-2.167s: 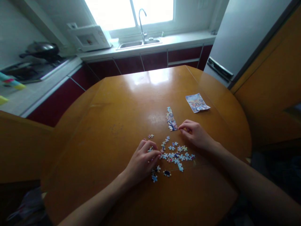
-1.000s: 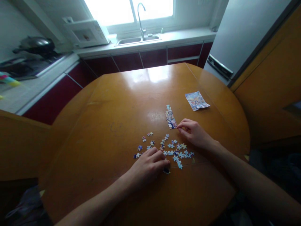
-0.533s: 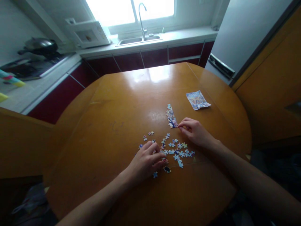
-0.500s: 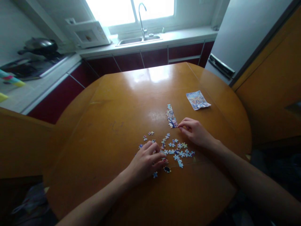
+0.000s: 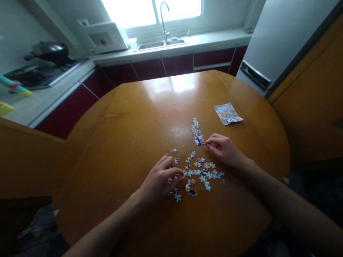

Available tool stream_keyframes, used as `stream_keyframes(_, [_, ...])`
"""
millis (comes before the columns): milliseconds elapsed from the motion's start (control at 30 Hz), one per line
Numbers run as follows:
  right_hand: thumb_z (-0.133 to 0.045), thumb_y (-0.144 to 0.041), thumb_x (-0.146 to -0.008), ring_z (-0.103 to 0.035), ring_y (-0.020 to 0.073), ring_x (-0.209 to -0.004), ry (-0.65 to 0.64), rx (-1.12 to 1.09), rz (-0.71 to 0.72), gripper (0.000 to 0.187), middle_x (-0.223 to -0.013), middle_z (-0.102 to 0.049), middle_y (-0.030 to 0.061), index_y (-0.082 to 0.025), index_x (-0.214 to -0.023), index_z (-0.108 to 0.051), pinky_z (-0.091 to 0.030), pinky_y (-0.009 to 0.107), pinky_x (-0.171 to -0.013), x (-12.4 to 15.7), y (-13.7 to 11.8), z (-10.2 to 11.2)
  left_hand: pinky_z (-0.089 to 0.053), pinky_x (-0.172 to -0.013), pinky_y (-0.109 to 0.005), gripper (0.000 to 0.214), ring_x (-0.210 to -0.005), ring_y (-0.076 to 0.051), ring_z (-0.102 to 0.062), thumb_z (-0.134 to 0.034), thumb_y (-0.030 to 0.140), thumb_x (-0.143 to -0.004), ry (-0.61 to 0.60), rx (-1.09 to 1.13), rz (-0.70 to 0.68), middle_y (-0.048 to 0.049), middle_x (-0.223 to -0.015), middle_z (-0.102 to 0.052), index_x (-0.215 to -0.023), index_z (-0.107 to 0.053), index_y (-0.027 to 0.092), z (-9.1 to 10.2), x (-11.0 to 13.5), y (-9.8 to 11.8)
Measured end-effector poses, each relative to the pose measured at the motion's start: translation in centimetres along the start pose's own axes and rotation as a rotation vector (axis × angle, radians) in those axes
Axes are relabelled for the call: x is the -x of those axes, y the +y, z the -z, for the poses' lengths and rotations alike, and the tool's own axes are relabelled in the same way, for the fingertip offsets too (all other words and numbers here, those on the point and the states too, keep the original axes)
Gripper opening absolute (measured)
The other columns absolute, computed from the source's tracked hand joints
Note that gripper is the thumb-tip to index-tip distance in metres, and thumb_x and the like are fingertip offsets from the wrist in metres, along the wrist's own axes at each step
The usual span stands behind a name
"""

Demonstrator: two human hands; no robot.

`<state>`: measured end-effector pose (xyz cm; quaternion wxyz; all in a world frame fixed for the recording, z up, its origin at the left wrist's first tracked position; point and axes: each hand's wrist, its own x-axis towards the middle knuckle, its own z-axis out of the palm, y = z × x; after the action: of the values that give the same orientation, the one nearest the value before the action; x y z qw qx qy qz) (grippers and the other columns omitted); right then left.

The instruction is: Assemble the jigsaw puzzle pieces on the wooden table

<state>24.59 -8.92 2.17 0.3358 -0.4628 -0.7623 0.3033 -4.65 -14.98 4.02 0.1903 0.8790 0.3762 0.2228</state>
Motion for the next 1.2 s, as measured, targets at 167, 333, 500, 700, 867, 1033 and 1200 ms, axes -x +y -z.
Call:
stream_keyframes(167, [-0.058,-0.02,-0.091,-0.057,0.0148,-0.072,0.001,-0.001,0.002,0.015,-0.089,-0.066,0.0051,-0.018,-0.09,-0.073,-0.045,0.03,-0.066,0.0,0.2,-0.1,-0.041,-0.073,-0.028,0.01,-0.083,-0.017,-0.047,-0.065,0.032,-0.092,-0.183,-0.001,-0.066,-0.0038,-0.088,-0.056,-0.091,-0.074,0.027,0.2,0.3,-0.2])
stream_keyframes(333, [-0.058,-0.02,-0.091,-0.057,0.0148,-0.072,-0.004,0.002,0.002,0.015,-0.087,-0.066,0.0051,-0.018,-0.089,-0.073,-0.045,0.03,-0.065,0.0,0.3,-0.1,-0.04,-0.073,-0.03,0.01,-0.085,-0.018,-0.049,-0.07,0.036,-0.088,-0.269,-0.016,-0.043,-0.0034,-0.089,-0.058,-0.085,-0.074,0.026,-0.2,0.3,0.3])
stream_keyframes(500, [-0.058,-0.021,-0.091,-0.057,0.0154,-0.071,-0.002,0.004,0.004,0.015,-0.087,-0.066,0.0054,-0.019,-0.09,-0.073,-0.046,0.03,-0.065,0.0,0.5,-0.1,-0.042,-0.074,-0.03,0.016,-0.084,-0.017,-0.049,-0.064,0.03,-0.092,-0.158,0.014,0.013,-0.004,-0.086,-0.057,-0.08,-0.07,0.021,0.2,0.1,0.1])
stream_keyframes(700, [-0.059,-0.021,-0.09,-0.056,0.0152,-0.071,-0.003,0.011,0.008,0.014,-0.086,-0.066,0.0049,-0.019,-0.089,-0.073,-0.046,0.03,-0.066,0.0,0.5,-0.1,-0.045,-0.075,-0.032,0.007,-0.088,-0.019,-0.049,-0.065,0.025,-0.089,0.013,-0.026,0.143,-0.005,-0.09,-0.056,-0.09,-0.072,0.022,0.0,0.0,-0.4])
stream_keyframes(867, [-0.059,-0.02,-0.09,-0.057,0.0154,-0.072,-0.002,0.012,0.005,0.014,-0.087,-0.066,0.0052,-0.019,-0.09,-0.073,-0.046,0.031,-0.066,0.1,0.4,-0.1,-0.047,-0.076,-0.034,0.01,-0.09,-0.021,-0.05,-0.071,0.026,-0.084,-0.019,-0.088,0.16,-0.0055,-0.092,-0.057,-0.094,-0.073,0.024,-1.3,0.1,-0.4])
stream_keyframes(1033, [-0.059,-0.02,-0.09,-0.056,0.0148,-0.071,-0.009,0.007,0.002,0.014,-0.087,-0.066,0.0051,-0.019,-0.09,-0.073,-0.045,0.03,-0.065,0.0,0.3,0.0,-0.048,-0.08,-0.036,0.006,-0.092,-0.021,-0.05,-0.072,0.029,-0.085,-0.044,-0.076,0.157,-0.0056,-0.094,-0.057,-0.088,-0.072,0.023,-1.8,0.1,-0.1])
stream_keyframes(1200, [-0.058,-0.021,-0.091,-0.056,0.015,-0.07,-0.006,0.003,0.004,0.014,-0.087,-0.066,0.0054,-0.019,-0.09,-0.072,-0.046,0.031,-0.065,-0.1,0.2,0.0,-0.049,-0.083,-0.038,0.011,-0.093,-0.021,-0.051,-0.067,0.031,-0.089,-0.047,-0.048,0.148,-0.0061,-0.094,-0.057,-0.09,-0.071,0.022,-1.3,-0.1,0.2])
